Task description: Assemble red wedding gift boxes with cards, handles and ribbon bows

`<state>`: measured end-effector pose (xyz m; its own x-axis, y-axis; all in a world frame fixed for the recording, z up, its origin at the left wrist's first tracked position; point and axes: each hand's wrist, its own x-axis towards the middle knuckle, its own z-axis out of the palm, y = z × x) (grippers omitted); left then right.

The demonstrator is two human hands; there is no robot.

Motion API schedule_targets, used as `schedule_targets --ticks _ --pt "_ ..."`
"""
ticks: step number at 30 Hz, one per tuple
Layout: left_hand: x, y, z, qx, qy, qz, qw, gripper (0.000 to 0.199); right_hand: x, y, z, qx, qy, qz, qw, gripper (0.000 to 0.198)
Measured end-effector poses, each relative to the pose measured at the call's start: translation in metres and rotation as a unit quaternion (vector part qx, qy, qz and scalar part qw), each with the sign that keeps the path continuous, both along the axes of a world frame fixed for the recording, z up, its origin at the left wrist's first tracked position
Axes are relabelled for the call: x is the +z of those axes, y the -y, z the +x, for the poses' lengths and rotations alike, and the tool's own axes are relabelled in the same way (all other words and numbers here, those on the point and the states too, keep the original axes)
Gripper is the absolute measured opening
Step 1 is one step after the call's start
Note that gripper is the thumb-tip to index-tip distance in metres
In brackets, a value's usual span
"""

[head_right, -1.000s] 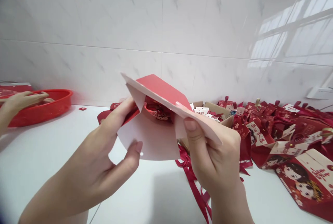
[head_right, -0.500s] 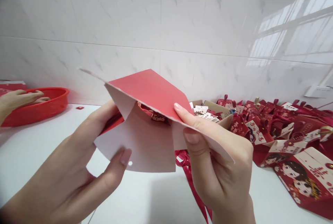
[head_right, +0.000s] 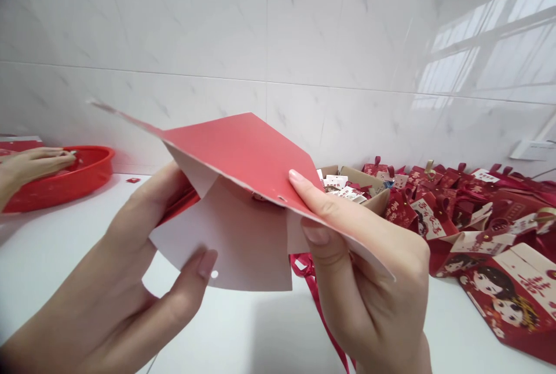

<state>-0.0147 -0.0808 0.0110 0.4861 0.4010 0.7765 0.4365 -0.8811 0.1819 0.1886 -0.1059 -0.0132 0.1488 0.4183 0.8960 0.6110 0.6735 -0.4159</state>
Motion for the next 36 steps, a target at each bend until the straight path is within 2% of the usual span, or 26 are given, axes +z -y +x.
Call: schedule_targets --ticks 4,10,15,21,26,30,36 --pt "0.000 -0.001 0.001 -0.010 -0.004 0.011 1.000 0.081 0.002 -0.001 -0.001 -0.007 0.028 0.030 0.999 0.039" --pt "-0.006 -0.001 0.003 0.010 0.007 -0.058 0.998 0.079 0.005 0.000 -0.003 0.015 0.037 0.020 0.999 0.036" --pt "-0.008 -0.002 0.003 0.011 0.016 -0.059 0.998 0.078 0.005 0.001 -0.002 0.008 0.040 0.021 0.999 0.035" --pt "-0.004 -0.003 0.004 0.009 0.007 -0.049 0.999 0.076 0.006 -0.004 -0.004 0.006 0.032 0.010 0.999 0.016" --pt "-0.004 -0.014 0.008 0.001 -0.001 -0.085 0.996 0.071 0.004 -0.018 -0.008 -0.023 0.002 -0.028 0.999 0.043" --pt "-0.004 -0.024 0.009 -0.020 0.013 -0.135 0.991 0.071 0.007 -0.026 -0.007 -0.035 0.035 -0.058 0.997 0.048" --pt "-0.003 -0.028 0.009 -0.043 0.024 -0.159 0.986 0.067 0.005 -0.030 -0.007 -0.048 0.030 -0.057 0.997 0.050"
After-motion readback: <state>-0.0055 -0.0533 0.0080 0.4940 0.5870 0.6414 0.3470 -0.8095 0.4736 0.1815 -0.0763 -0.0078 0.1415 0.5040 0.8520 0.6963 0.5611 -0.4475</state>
